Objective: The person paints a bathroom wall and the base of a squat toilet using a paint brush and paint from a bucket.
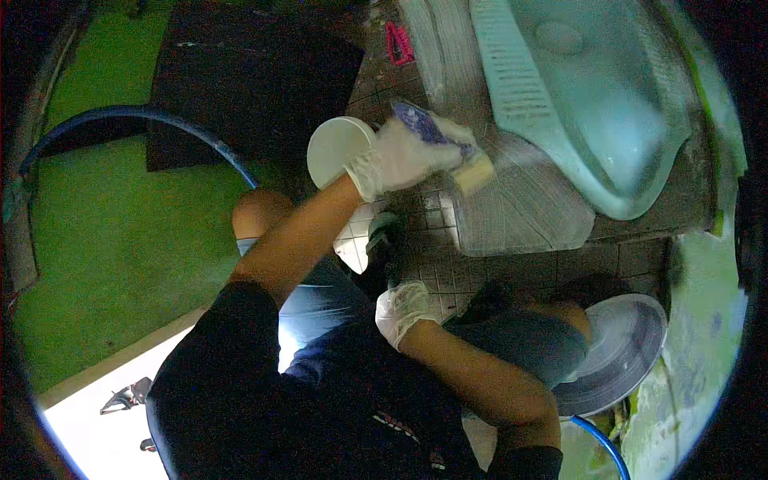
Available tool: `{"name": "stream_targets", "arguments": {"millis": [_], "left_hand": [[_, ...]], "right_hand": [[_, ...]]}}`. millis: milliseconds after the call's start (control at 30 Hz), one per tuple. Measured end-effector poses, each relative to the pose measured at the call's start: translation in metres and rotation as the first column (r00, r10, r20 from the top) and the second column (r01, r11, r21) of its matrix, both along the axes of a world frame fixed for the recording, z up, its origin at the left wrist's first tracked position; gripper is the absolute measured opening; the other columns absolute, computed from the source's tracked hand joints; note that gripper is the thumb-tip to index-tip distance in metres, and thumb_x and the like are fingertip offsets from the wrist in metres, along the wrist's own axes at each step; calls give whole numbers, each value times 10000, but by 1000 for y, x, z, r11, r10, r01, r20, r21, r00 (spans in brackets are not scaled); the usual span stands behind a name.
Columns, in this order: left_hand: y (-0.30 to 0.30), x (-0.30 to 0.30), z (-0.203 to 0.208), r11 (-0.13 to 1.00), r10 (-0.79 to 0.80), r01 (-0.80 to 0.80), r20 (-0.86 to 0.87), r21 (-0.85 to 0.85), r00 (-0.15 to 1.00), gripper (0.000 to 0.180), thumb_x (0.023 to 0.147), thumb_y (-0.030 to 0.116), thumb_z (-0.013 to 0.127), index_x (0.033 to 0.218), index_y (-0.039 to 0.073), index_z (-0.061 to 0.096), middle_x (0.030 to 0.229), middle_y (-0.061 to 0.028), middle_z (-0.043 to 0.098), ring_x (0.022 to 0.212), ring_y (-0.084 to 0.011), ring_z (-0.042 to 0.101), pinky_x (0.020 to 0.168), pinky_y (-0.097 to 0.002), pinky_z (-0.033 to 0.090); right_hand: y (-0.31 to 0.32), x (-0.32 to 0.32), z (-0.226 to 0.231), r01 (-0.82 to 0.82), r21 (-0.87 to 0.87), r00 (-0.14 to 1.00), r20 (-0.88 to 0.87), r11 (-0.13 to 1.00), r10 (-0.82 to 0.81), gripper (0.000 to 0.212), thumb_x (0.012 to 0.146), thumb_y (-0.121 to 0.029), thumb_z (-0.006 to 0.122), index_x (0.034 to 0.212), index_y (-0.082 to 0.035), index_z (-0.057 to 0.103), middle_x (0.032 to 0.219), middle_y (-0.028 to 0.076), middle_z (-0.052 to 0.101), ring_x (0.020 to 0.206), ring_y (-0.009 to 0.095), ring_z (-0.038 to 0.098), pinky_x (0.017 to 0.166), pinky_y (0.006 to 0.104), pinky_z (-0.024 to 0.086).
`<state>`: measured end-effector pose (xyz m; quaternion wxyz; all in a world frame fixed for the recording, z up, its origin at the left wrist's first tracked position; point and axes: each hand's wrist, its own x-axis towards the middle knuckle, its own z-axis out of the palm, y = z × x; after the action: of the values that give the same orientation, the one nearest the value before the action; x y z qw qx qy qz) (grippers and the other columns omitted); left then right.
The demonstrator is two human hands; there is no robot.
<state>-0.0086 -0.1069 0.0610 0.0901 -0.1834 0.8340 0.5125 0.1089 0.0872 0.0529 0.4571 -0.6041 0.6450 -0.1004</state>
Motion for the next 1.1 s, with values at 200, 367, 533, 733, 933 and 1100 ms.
{"name": "stream_targets", "arguments": {"millis": [200, 367, 533, 733, 933, 1100], "left_hand": [[-51, -26, 8, 919, 115, -193, -234, -343, 965, 233, 810, 100, 677, 1038, 56, 694, 1016, -85, 672, 887, -146, 634, 835, -265, 487], [21, 6, 22, 649, -418, 410, 150, -641, 896, 505, 741, 170, 620, 1239, 159, 537, 1013, -103, 595, 844, -276, 624, 660, -374, 541], [120, 50, 6, 442, -696, 354, -66, -824, 715, 284, 741, 117, 530, 1011, 34, 563, 851, -114, 569, 710, -241, 623, 541, -385, 516], [141, 32, 27, 686, -687, 587, -116, -430, 717, 245, 741, 122, 541, 967, 32, 566, 840, -134, 560, 743, -277, 613, 606, -405, 505], [109, 3, 1, 944, -330, 314, -246, -105, 911, 198, 793, 176, 609, 966, 86, 645, 829, -128, 590, 782, -326, 609, 694, -401, 494], [45, -17, 12, 989, -11, -4, -104, -146, 995, 241, 813, 251, 651, 1006, 108, 668, 941, -109, 644, 834, -261, 630, 749, -342, 510]], "right_hand": [[-6, -11, 6, -105, 4, 994, 15, 994, 105, 251, 818, -165, 499, 842, -28, 708, 843, 167, 684, 777, 294, 667, 697, 422, 515], [7, 21, -27, -212, -221, 977, -80, 952, 199, 214, 798, -146, 546, 854, -12, 703, 816, 135, 672, 781, 277, 658, 722, 399, 529], [26, 83, -106, -746, -5, 297, -897, 665, 327, 253, 894, -152, 488, 1030, 13, 624, 944, 142, 644, 800, 225, 628, 737, 383, 530], [32, 100, -88, -290, -561, 928, -363, 775, 85, 116, 765, -120, 601, 796, -34, 673, 738, 138, 597, 624, 216, 536, 506, 436, 417], [11, 49, -60, -140, -110, 983, -135, 984, 125, 255, 852, -138, 491, 983, 9, 654, 930, 156, 667, 835, 282, 647, 720, 444, 513], [2, 14, -14, -84, 13, 994, -69, 996, 85, 242, 811, -135, 518, 933, -19, 692, 900, 185, 677, 850, 317, 660, 718, 445, 506]]}}
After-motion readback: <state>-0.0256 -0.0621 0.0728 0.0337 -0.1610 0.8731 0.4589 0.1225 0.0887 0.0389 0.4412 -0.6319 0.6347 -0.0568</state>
